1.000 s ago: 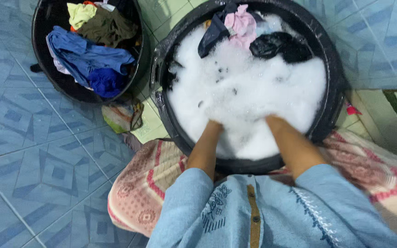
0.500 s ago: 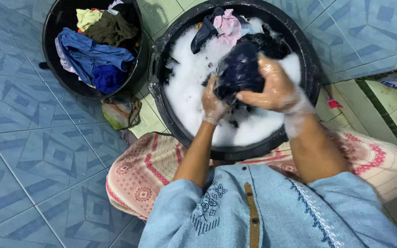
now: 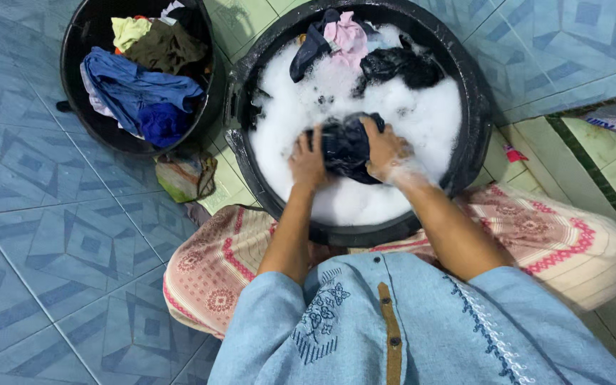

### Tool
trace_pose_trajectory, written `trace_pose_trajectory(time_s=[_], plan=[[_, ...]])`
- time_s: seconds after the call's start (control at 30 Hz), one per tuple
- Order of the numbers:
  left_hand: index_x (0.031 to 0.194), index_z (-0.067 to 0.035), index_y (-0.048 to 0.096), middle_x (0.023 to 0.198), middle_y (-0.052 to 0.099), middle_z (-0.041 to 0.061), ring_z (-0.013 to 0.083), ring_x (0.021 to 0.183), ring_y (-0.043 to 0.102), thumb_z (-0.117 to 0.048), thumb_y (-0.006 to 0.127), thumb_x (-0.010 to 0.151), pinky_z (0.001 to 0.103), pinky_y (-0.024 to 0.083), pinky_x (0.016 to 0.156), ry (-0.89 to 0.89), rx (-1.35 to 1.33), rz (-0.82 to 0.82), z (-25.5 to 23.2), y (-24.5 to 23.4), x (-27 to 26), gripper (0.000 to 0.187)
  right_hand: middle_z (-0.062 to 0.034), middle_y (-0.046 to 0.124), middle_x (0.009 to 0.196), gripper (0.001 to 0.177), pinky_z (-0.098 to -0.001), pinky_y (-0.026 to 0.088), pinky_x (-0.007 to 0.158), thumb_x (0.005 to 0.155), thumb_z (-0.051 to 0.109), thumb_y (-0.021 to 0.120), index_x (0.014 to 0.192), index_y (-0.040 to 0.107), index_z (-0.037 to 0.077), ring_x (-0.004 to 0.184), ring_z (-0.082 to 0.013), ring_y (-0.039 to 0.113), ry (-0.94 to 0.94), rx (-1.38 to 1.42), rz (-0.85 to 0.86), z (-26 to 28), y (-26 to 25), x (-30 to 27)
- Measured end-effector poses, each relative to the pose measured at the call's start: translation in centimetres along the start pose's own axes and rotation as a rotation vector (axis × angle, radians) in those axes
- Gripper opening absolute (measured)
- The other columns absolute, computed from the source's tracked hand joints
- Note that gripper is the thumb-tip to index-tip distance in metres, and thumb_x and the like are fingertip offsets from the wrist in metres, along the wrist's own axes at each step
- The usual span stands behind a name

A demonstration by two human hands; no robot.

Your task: The person washes clothes in a basin with soapy water by hand, scrubbing individual garments and wringing them out.

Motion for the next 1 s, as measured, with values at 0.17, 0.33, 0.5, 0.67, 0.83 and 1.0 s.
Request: trace_pose_trajectory(time_s=[0.17,0.33,0.5,0.67,0.83,1.0], plan=[[0.162,-0.033,0.010,0.170,0.002,0.018,0.0433,0.152,0.021,-0.028,0.070,0.087,0.059,0.037,0.114,-0.016,-0.024,0.281,-2.6,3.6,0.7,0.097,-0.0283,0.053,0.131,0.093,-0.0538,0.049,0.101,0.081,0.009,0.076,0.155,0.022,0.024,0.118,-0.0489,0.058,0.069,-0.085,0.037,-4.7,10.6,7.7],[0.163,-0.026,0.025,0.166,0.012,0.019,0.0453,0.145,0.031,-0.017,0.057,0.094,0.056,0.040,0.113,0.013,-0.050,0.297,0.4,14.6,5.2,0.076,-0.0256,0.057,0.129,0.084,-0.0502,0.050,0.100,0.079,0.006,0.073,0.151,0.031,0.019,0.116,-0.0444,0.060,0.063,-0.077,0.075,-6.7,15.9,13.1],[0.157,-0.024,0.029,0.160,0.021,0.017,0.0425,0.142,0.036,-0.019,0.062,0.092,0.054,0.039,0.114,-0.042,0.019,0.588,2.7,20.0,7.5,0.073,-0.0229,0.061,0.127,0.077,-0.0466,0.051,0.098,0.077,0.003,0.071,0.146,0.039,0.014,0.114,-0.0399,0.063,0.030,-0.056,0.099,-7.7,17.6,14.7],[0.152,-0.021,0.034,0.153,0.030,0.015,0.0397,0.139,0.040,-0.021,0.068,0.089,0.052,0.039,0.116,-0.007,0.057,0.607,5.4,21.3,8.1,0.071,-0.0202,0.065,0.125,0.070,-0.0430,0.052,0.097,0.074,0.001,0.068,0.141,0.048,0.009,0.113,-0.0354,0.065,-0.015,0.010,0.035,-7.6,14.6,14.3],[0.146,-0.019,0.039,0.146,0.038,0.014,0.0368,0.136,0.045,-0.023,0.073,0.086,0.051,0.038,0.117,0.042,0.060,0.602,5.5,18.9,6.3,0.069,-0.0174,0.069,0.122,0.066,-0.0394,0.053,0.096,0.072,-0.002,0.066,0.137,0.057,0.005,0.111,-0.0309,0.068,-0.283,0.400,-0.205,-5.3,4.1,9.2],[0.141,-0.016,0.044,0.139,0.047,0.012,0.0340,0.133,0.050,-0.025,0.079,0.083,0.049,0.038,0.118,0.119,-0.360,-0.272,-0.5,8.8,5.1,0.068,-0.0126,0.068,0.125,0.065,-0.0346,0.052,0.104,0.069,-0.008,0.065,0.133,0.058,0.004,0.117,-0.0210,0.067,-0.695,0.672,-0.264,2.5,-7.0,-1.8]])
Point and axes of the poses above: each hand's wrist, its own x-axis towards the middle knuckle, its own y-axis out of the palm, z = x × y, the point moved 3 cm from there along x, towards the middle knuckle
